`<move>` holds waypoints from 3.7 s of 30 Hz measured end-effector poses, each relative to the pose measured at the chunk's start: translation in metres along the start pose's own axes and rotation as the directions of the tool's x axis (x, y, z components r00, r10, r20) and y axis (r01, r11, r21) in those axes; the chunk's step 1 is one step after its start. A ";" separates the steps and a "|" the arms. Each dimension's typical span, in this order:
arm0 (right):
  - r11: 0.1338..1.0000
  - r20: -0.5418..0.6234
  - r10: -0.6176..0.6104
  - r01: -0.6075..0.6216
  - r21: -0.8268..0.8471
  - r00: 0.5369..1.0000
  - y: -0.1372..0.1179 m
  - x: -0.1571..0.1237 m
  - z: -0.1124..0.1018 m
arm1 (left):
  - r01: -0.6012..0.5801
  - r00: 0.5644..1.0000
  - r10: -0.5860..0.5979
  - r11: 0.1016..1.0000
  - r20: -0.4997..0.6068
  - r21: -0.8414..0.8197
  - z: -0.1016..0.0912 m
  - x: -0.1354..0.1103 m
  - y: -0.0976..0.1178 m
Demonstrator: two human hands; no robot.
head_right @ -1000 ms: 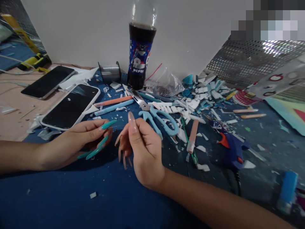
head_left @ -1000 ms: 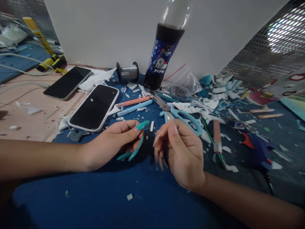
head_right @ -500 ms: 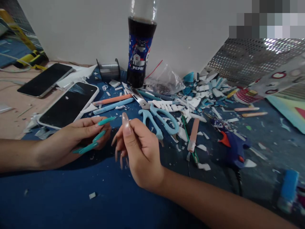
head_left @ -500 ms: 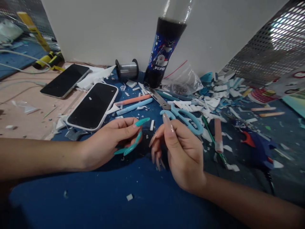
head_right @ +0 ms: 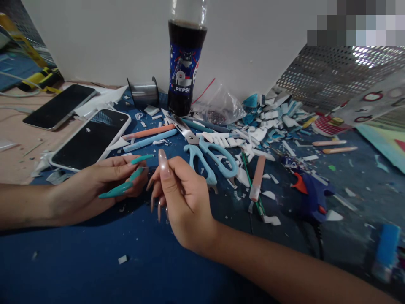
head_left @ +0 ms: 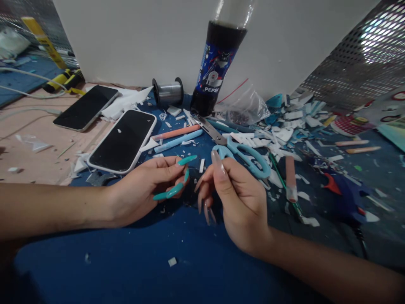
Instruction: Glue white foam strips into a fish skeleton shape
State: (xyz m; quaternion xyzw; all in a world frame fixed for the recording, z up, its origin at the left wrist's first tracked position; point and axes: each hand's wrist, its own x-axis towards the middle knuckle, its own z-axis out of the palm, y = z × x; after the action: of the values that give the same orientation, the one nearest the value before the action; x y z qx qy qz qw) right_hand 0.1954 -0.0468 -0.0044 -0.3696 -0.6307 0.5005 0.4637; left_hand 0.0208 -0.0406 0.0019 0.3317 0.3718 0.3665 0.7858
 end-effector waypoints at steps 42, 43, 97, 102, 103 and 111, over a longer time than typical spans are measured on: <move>0.999 0.006 0.033 -0.033 -0.031 0.999 -0.002 0.001 0.000 | -0.005 0.999 0.005 1.000 -0.035 -0.007 0.002 -0.001 0.001; 0.999 0.004 0.035 -0.034 -0.032 0.999 -0.002 0.001 0.000 | -0.005 0.999 0.005 1.000 -0.033 -0.005 0.002 -0.001 0.001; 0.984 0.188 0.173 -0.177 0.005 0.967 -0.006 0.006 0.001 | -0.516 0.558 0.730 -0.066 0.394 0.854 0.001 -0.015 0.021; 0.964 0.275 0.178 -0.224 0.146 0.945 -0.003 0.005 0.002 | -0.474 0.310 0.653 -0.524 0.691 0.708 -0.003 -0.014 0.036; 0.960 0.287 0.177 -0.230 0.162 0.941 -0.002 0.005 0.003 | -0.456 0.275 0.633 -0.576 0.723 0.678 -0.004 -0.014 0.038; 0.924 0.299 0.251 -0.319 0.208 0.921 0.000 0.007 0.003 | -0.307 0.306 0.651 -0.623 0.694 0.720 0.001 -0.021 0.045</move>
State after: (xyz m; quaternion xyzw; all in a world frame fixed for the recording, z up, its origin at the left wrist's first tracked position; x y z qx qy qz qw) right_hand 0.1907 -0.0406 -0.0031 -0.3251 -0.5573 0.6846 0.3394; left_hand -0.0025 -0.0347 0.0454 0.8509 0.3154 0.3884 -0.1602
